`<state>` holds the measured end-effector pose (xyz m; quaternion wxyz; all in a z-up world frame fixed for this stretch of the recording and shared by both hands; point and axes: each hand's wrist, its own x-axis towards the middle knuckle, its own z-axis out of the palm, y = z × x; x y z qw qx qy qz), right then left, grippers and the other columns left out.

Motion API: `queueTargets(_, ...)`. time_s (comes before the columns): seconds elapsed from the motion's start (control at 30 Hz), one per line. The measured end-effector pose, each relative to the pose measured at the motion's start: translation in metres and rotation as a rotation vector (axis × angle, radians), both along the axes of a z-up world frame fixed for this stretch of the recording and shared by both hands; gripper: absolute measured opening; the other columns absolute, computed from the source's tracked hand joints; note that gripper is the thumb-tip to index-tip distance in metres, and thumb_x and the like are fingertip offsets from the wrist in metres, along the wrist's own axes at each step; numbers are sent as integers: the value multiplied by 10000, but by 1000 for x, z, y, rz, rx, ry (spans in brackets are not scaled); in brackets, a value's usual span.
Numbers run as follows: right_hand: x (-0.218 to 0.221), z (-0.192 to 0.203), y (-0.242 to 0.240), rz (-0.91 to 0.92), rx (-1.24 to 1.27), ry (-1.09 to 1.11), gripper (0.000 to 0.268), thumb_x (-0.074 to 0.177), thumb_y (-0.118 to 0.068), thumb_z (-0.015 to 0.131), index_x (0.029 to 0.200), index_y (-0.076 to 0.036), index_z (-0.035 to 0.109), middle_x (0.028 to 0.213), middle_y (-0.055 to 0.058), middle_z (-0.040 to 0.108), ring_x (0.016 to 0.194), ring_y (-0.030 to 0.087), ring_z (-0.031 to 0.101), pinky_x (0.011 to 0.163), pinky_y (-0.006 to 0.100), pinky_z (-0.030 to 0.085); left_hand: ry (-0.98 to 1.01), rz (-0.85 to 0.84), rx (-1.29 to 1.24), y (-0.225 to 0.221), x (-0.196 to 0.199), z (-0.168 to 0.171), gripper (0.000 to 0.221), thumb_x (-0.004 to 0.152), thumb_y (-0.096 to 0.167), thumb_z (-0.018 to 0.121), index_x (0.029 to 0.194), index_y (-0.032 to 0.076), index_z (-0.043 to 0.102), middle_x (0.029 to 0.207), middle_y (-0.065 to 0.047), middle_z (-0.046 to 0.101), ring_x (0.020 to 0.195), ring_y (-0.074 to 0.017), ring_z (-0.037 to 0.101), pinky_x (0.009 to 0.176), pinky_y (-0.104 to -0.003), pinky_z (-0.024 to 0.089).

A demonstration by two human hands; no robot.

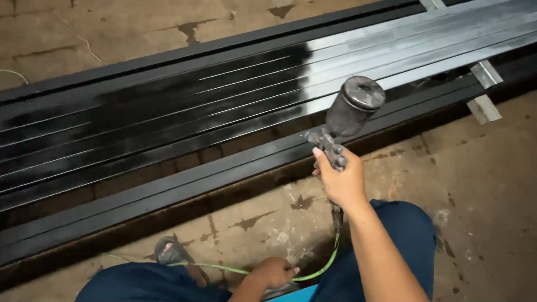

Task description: Spray painting multiple metal bars laid out on a rack using a handheld pneumatic spray gun.

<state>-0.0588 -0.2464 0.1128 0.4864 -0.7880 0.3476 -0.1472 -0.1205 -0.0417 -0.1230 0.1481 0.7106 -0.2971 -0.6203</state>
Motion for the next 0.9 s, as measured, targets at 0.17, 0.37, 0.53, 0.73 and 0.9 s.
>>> queueTargets(0.17, 6, 0, 15, 115, 194, -101, 154, 960, -217, 702, 924, -70, 732, 829, 77, 789, 785, 176, 798, 775, 323, 612, -11, -24, 12, 2, 2, -26, 749, 1031, 683, 397, 1239, 26, 691, 1274, -264, 641, 1150, -461, 609, 977, -512, 478)
queueTargets(0.37, 14, 1, 33, 228, 52, -14, 342, 979, -302, 674, 683, -131, 672, 654, -8, 723, 653, 135, 684, 719, 317, 544, 94, -92, 152, 1, 12, -1, 742, 1055, 654, 336, 1331, 30, 627, 1351, -240, 595, 1193, -409, 584, 978, -481, 474)
queueTargets(0.53, 15, -9, 23, 122, -44, -23, 320, 976, -305, 687, 707, -134, 664, 655, -7, 721, 635, 131, 684, 683, 312, 523, 202, -38, 159, 3, 13, -4, 634, 1102, 584, 360, 1269, 39, 637, 1189, -188, 625, 978, -343, 592, 848, -462, 465)
queueTargets(0.73, 11, -15, -12, -3, -52, -68, 317, 1000, -267, 685, 723, -118, 650, 658, 11, 706, 631, 127, 664, 664, 308, 522, 82, 22, 60, 4, 7, -4, 671, 1083, 593, 340, 1361, 40, 599, 1325, -229, 605, 1133, -413, 590, 917, -535, 476)
queueTargets(0.9, 10, -16, -38, -102, -74, -45, 310, 996, -273, 704, 738, -109, 651, 659, 17, 706, 615, 123, 701, 651, 302, 544, 16, 50, -41, -1, -4, -21, 710, 1045, 640, 356, 1336, 54, 632, 1339, -231, 602, 1171, -432, 580, 934, -529, 473)
